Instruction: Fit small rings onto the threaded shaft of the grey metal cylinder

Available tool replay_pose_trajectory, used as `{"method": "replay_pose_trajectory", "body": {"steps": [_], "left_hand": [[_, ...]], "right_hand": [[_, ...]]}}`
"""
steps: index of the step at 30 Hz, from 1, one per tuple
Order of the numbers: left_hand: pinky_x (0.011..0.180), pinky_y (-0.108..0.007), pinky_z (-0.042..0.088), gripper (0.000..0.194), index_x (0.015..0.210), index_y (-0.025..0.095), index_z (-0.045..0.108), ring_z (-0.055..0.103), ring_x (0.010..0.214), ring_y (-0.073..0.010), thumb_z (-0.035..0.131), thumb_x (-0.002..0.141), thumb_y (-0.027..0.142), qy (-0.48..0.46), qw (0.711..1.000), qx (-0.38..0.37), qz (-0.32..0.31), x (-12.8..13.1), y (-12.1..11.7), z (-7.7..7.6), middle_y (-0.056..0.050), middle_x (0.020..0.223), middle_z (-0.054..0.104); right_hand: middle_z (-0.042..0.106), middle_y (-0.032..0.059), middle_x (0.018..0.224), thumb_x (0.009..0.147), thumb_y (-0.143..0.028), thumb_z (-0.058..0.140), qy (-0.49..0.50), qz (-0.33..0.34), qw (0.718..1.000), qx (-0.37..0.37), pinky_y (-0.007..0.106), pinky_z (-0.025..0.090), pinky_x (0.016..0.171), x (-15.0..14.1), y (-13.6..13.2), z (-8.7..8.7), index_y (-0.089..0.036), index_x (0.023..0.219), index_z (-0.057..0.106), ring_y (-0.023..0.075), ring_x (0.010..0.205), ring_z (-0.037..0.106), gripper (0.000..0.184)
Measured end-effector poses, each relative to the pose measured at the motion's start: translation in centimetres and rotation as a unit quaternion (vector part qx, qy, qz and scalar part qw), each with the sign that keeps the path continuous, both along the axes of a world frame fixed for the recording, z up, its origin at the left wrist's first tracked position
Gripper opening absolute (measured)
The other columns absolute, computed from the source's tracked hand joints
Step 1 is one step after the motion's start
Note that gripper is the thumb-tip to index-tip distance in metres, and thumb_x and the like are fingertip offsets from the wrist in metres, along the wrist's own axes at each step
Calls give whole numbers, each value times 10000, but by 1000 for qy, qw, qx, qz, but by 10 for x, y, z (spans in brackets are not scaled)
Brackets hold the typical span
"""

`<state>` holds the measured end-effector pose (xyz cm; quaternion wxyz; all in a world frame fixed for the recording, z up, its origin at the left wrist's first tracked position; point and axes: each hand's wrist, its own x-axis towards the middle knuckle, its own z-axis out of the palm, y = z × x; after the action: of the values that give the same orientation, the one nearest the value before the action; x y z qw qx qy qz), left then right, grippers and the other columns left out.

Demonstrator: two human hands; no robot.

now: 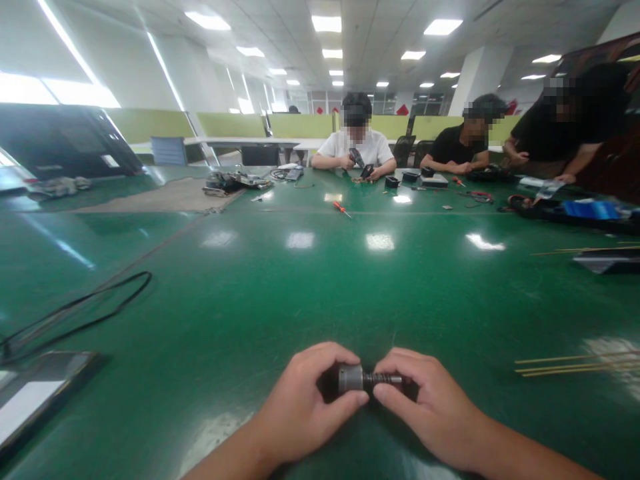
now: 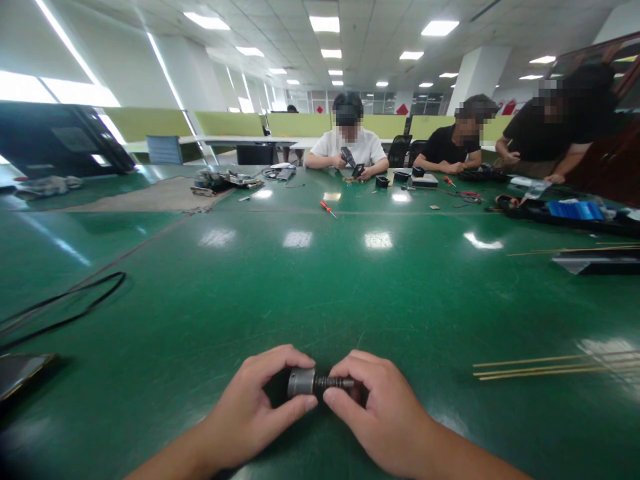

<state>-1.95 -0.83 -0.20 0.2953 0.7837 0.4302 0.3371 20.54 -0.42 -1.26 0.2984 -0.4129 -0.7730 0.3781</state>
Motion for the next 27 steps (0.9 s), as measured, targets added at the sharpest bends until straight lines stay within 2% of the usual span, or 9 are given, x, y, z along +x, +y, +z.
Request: {"method": "replay_pose_trajectory", "body": {"steps": [27], "left_hand": [[727, -270, 450, 209, 1004, 235, 656, 643, 781, -158, 740, 815, 261, -1, 1000, 1, 10, -1, 0, 2, 26, 863, 693]], "right_hand": [[609, -9, 744, 929, -294, 608, 7, -2, 1000, -5, 269, 377, 648, 1, -1, 0, -205, 851, 683, 153, 694, 554, 141]]}}
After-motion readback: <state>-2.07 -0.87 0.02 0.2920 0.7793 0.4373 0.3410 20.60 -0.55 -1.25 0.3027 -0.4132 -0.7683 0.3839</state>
